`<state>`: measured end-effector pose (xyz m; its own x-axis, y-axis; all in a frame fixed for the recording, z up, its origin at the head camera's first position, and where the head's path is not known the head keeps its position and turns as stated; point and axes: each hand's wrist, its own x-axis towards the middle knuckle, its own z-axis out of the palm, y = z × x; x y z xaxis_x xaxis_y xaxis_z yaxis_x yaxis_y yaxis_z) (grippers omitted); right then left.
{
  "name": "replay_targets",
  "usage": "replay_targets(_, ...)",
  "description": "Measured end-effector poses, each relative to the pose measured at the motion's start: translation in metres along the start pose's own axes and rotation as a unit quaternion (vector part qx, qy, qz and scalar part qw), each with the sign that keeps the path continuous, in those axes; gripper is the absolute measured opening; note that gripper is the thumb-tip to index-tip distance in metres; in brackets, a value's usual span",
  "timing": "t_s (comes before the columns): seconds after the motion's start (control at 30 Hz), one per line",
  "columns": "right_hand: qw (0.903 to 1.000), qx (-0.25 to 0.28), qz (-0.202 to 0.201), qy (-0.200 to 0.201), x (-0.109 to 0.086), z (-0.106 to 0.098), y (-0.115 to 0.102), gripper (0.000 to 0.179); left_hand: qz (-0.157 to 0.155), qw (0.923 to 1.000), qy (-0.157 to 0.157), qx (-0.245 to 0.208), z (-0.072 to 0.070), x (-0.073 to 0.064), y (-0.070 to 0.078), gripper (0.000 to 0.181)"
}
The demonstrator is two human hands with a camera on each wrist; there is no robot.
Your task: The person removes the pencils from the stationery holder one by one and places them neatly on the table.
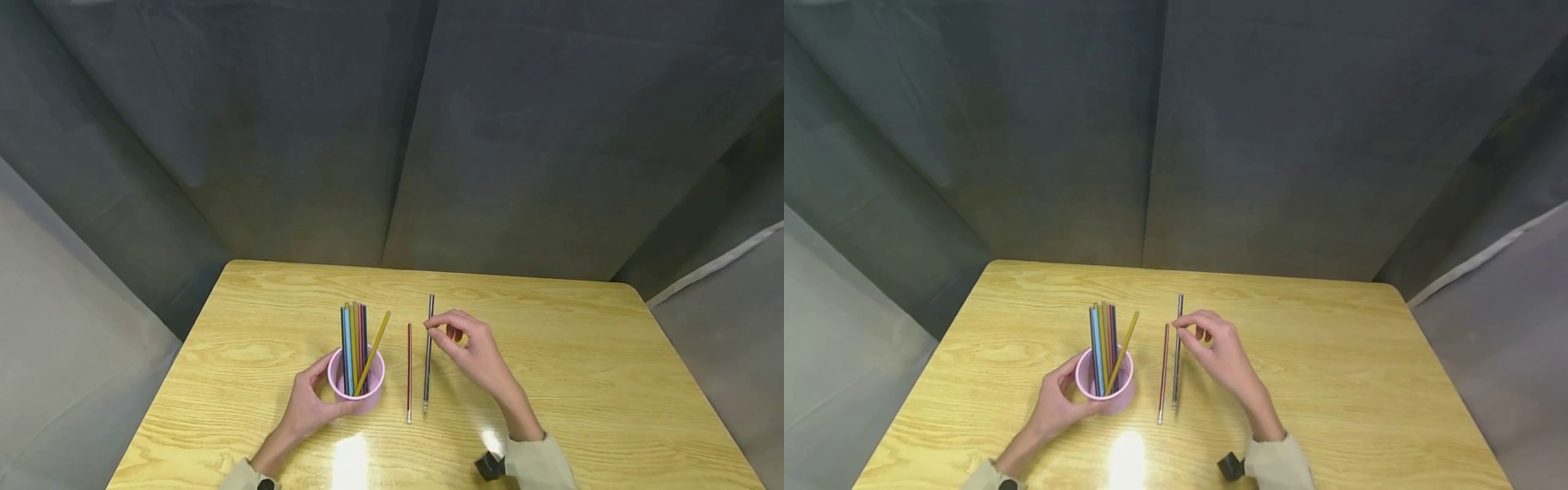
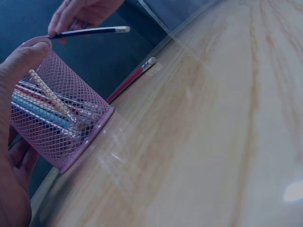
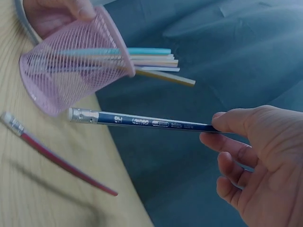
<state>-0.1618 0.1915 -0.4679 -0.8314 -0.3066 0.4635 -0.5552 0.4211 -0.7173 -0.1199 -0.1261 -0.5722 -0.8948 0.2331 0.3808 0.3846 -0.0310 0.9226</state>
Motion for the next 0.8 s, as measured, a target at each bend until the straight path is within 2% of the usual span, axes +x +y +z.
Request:
replay_targets(0.1, 0.9998, 0.003, 0.017, -0.008, -0.002, 0.003, 0.010, 0.017, 0.003, 1.0000, -0.002, 0.003, 0.000, 0.000, 0.000, 0.092)
replay_targets(0.4, 0.9952, 0.018, 0.084, -0.046, -0.008, 0.017, 0.041, 0.013, -0.017, 0.9998, 0.005, -0.007, 0.002, 0.000, 0.001, 0.092)
replay_targets(0.67, 0.9893, 0.027, 0.127, -0.067, -0.010, 0.025, 0.052, 0.015, -0.013, 0.9999, 0.008, 0.000, 0.001, 0.000, 0.001, 0.092)
replay_targets(0.8, 0.9881, 0.023, 0.131, -0.077, -0.012, 0.030, 0.057, 0.016, -0.013, 0.9999, 0.006, 0.000, 0.000, 0.000, 0.000, 0.092)
